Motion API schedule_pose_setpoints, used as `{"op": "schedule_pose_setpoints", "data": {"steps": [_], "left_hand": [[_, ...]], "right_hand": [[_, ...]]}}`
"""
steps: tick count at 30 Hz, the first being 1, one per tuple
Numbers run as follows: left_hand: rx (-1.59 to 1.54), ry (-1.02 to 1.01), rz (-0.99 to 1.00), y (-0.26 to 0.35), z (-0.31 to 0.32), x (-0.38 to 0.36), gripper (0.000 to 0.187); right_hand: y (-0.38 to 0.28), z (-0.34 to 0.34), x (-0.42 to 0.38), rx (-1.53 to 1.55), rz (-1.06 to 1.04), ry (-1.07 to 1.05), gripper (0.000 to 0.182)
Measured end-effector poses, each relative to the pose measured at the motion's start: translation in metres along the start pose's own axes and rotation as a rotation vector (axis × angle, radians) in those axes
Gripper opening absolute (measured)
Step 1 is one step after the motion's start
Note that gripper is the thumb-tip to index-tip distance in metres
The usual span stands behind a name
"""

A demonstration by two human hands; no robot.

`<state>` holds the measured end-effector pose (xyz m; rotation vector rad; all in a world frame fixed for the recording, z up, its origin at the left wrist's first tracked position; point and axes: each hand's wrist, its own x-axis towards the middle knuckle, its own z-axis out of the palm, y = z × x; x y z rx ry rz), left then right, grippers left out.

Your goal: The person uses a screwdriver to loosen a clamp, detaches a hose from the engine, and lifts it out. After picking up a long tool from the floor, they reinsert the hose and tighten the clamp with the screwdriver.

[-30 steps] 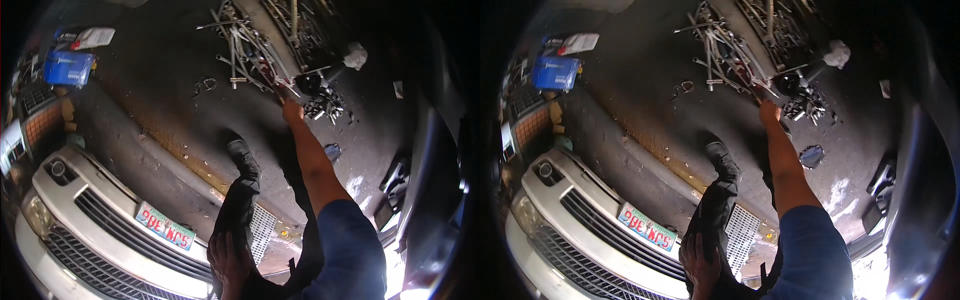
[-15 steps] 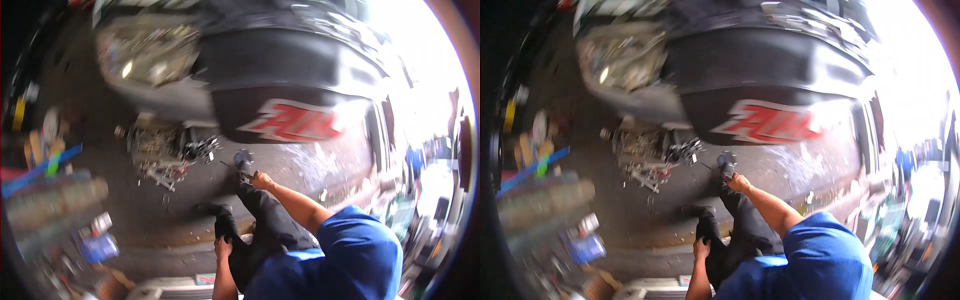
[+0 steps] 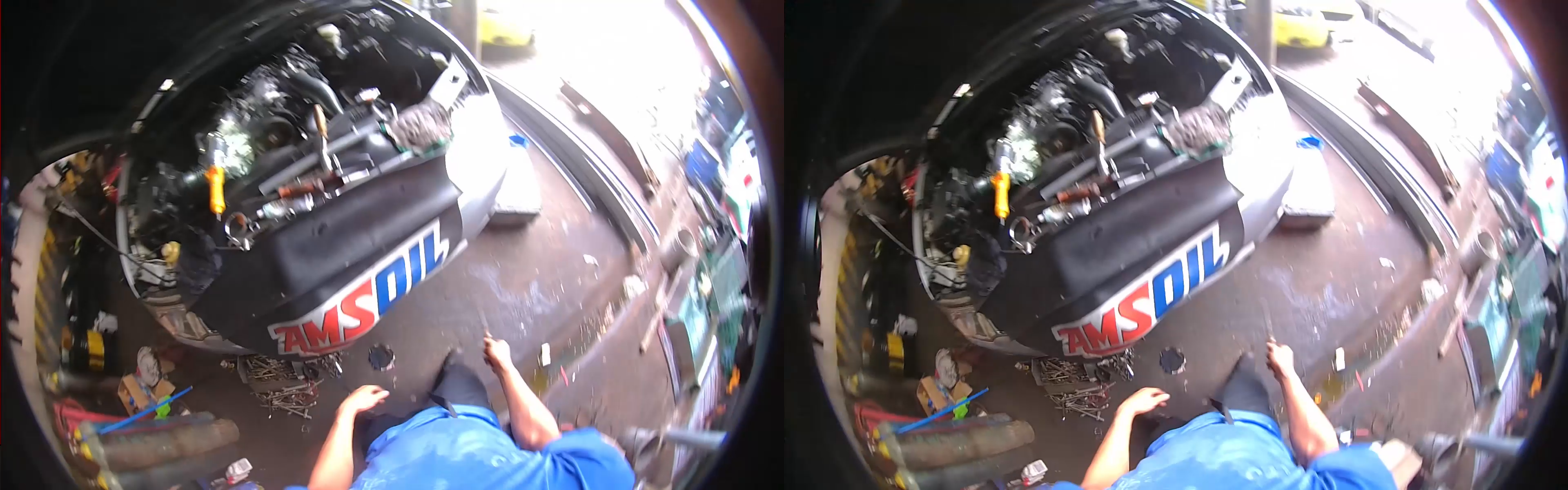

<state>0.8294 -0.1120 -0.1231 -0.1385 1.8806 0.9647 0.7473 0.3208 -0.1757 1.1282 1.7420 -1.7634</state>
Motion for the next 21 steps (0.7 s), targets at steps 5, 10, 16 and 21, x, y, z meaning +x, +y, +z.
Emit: {"op": "schedule_pose_setpoints", "data": {"steps": [5, 10, 16, 21], "left_hand": [[0.350, 0.059, 0.384, 0.292, -0.016, 0.053, 0.048], [0.179, 0.375, 0.877, 0.481, -0.052, 0.080, 0.038], [0.021, 0.778, 1.042, 0.596, -0.136, 0.134, 0.030], [-0.165, 1.123, 0.888, 0.652, -0.216, 0.208, 0.026]], "right_hand": [[-0.127, -0.090, -0.034, 0.318, -0.285, 0.148, 0.027], [-0.294, -0.118, -0.057, 0.313, -0.673, 0.039, 0.022], [-0.464, -0.117, 0.007, 0.208, -0.864, -0.235, 0.029], [-0.558, -0.135, 0.085, 0.049, -0.868, -0.385, 0.035]]}}
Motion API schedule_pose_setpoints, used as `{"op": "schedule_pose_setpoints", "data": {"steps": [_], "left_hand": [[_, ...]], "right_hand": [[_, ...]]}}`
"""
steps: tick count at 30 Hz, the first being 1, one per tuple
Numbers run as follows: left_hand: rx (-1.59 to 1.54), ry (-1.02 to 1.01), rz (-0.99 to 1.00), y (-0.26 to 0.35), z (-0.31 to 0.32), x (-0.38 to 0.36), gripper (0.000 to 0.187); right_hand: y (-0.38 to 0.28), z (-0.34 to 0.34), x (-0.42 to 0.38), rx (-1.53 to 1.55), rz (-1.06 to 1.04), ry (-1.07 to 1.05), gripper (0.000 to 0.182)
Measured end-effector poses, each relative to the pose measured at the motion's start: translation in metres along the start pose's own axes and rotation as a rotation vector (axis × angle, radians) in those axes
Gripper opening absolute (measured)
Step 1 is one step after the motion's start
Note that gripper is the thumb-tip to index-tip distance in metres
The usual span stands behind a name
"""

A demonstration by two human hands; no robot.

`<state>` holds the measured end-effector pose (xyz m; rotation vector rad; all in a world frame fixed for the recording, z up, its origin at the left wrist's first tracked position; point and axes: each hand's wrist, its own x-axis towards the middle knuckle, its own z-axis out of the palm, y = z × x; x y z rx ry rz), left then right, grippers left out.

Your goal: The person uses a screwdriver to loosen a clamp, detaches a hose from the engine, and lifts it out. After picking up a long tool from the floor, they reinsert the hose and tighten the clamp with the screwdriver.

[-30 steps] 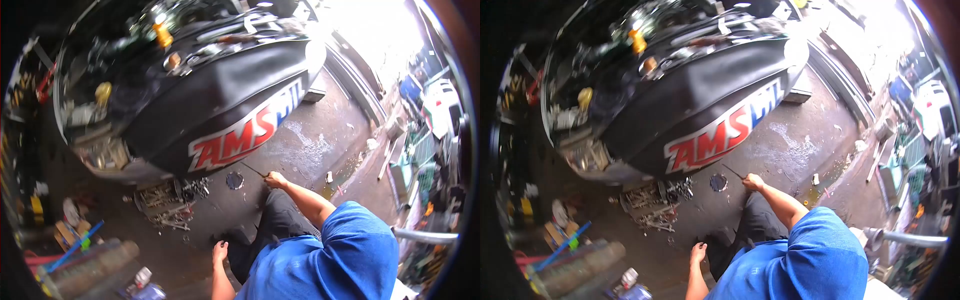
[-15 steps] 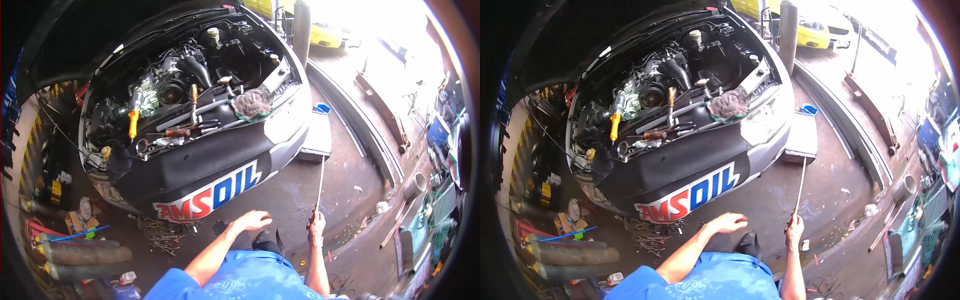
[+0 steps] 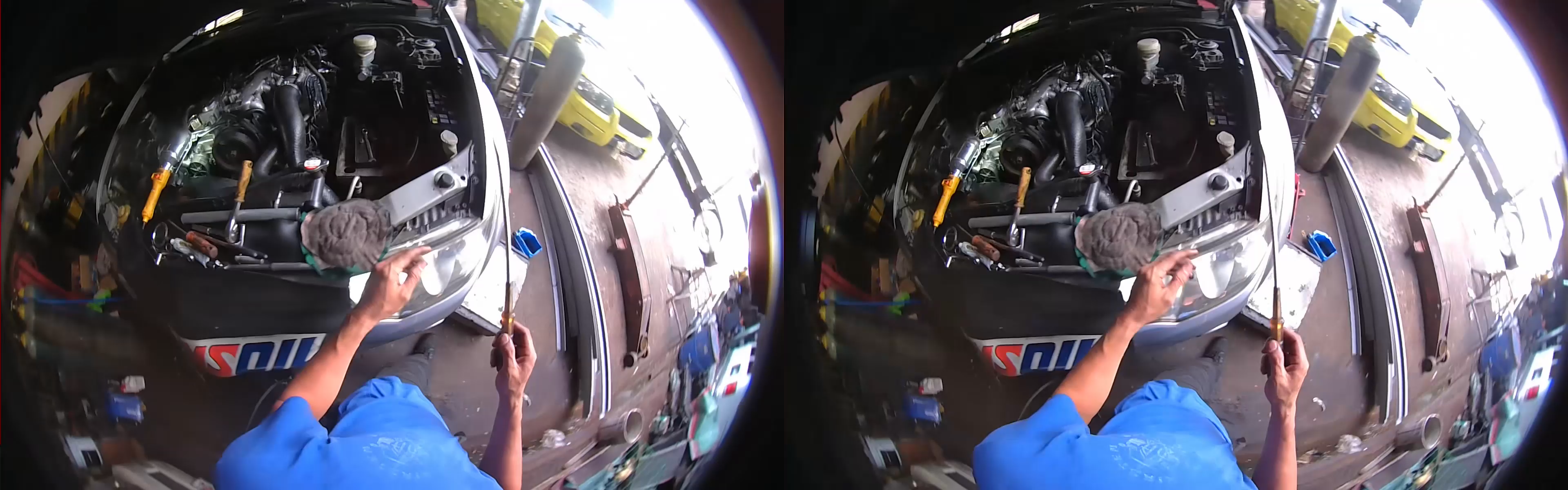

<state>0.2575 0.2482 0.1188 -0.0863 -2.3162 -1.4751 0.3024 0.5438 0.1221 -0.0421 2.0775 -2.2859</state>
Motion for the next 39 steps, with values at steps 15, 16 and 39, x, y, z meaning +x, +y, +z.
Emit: {"op": "schedule_pose_setpoints", "data": {"steps": [15, 16, 39], "left_hand": [[0.348, 0.378, -0.204, 0.008, 0.071, 0.155, 0.025], [0.359, 0.415, -0.223, 0.009, 0.076, 0.166, 0.026], [-0.229, 0.779, -0.452, -0.054, -0.029, 0.290, 0.057]], "right_hand": [[-0.045, -0.026, 0.288, 0.137, 0.258, -0.508, 0.039], [-0.049, -0.026, 0.308, 0.149, 0.292, -0.575, 0.037], [-0.099, 0.166, 0.468, -0.307, -0.059, -0.998, 0.034]]}}
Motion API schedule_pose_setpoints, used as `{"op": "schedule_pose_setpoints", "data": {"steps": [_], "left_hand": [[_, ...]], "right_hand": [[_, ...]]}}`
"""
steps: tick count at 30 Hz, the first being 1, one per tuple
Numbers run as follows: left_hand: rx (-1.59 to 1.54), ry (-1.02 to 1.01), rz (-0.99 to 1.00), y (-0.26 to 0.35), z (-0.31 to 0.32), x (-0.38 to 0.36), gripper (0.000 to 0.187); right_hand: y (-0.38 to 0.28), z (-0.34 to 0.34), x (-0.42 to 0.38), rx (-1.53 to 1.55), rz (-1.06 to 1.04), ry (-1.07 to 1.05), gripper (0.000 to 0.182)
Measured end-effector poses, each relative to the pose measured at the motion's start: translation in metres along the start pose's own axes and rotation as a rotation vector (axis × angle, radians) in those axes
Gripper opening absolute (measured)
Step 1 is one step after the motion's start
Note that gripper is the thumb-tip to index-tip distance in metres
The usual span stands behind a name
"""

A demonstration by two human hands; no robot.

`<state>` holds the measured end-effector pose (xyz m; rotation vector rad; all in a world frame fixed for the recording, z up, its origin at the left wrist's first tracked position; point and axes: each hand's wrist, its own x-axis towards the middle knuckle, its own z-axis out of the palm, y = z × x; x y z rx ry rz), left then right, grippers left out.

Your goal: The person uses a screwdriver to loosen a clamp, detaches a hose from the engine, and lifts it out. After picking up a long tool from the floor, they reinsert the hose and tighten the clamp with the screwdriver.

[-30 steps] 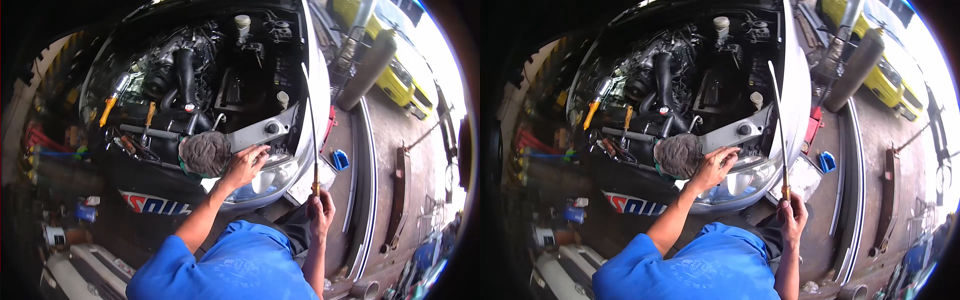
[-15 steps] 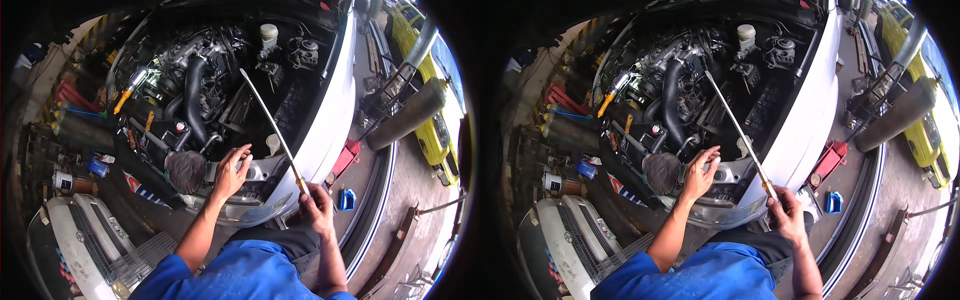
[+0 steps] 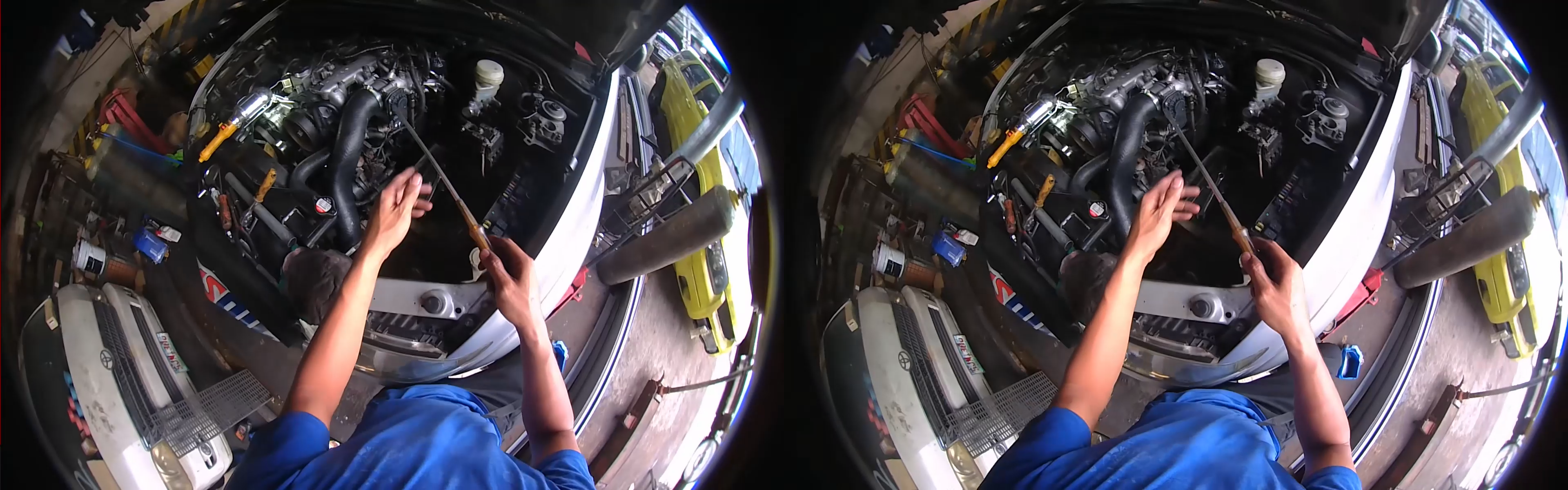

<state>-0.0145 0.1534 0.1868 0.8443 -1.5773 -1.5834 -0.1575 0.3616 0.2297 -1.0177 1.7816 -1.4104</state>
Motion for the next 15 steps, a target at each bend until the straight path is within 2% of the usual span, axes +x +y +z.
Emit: {"op": "schedule_pose_setpoints", "data": {"steps": [2, 4, 5, 6, 7, 8, 10, 11, 13, 15], "left_hand": [[0.004, 0.060, 0.055, 0.000, 0.006, 0.032, 0.059], [0.296, 0.201, 0.305, -0.012, -0.011, 0.088, 0.052], [0.447, 0.301, 0.333, -0.001, -0.020, 0.111, 0.047], [0.580, 0.362, 0.201, 0.008, -0.033, 0.136, 0.046], [0.772, 0.517, 0.381, 0.004, -0.044, 0.164, 0.049], [0.869, 0.530, 0.361, 0.001, -0.060, 0.191, 0.053], [1.047, 0.496, 0.348, -0.011, -0.086, 0.236, 0.061], [1.053, 0.426, 0.305, -0.015, -0.094, 0.253, 0.064], [1.055, 0.283, 0.223, -0.025, -0.107, 0.281, 0.069], [0.945, 0.159, 0.030, -0.011, -0.111, 0.287, 0.074]], "right_hand": [[-0.001, 0.001, 0.019, -0.015, 0.004, -0.007, 0.033], [-0.008, -0.005, 0.045, -0.121, -0.044, -0.001, 0.033], [-0.009, -0.007, 0.058, -0.147, -0.082, 0.001, 0.033], [-0.010, -0.009, 0.072, -0.174, -0.120, -0.001, 0.033], [-0.015, -0.013, 0.086, -0.233, -0.172, -0.009, 0.033], [-0.027, -0.015, 0.097, -0.270, -0.125, -0.026, 0.034], [-0.036, -0.017, 0.123, -0.340, -0.117, -0.069, 0.036], [-0.030, -0.017, 0.137, -0.342, -0.164, -0.070, 0.038], [-0.030, -0.017, 0.157, -0.353, -0.129, -0.104, 0.038], [-0.032, -0.018, 0.170, -0.346, -0.089, -0.134, 0.040]]}}
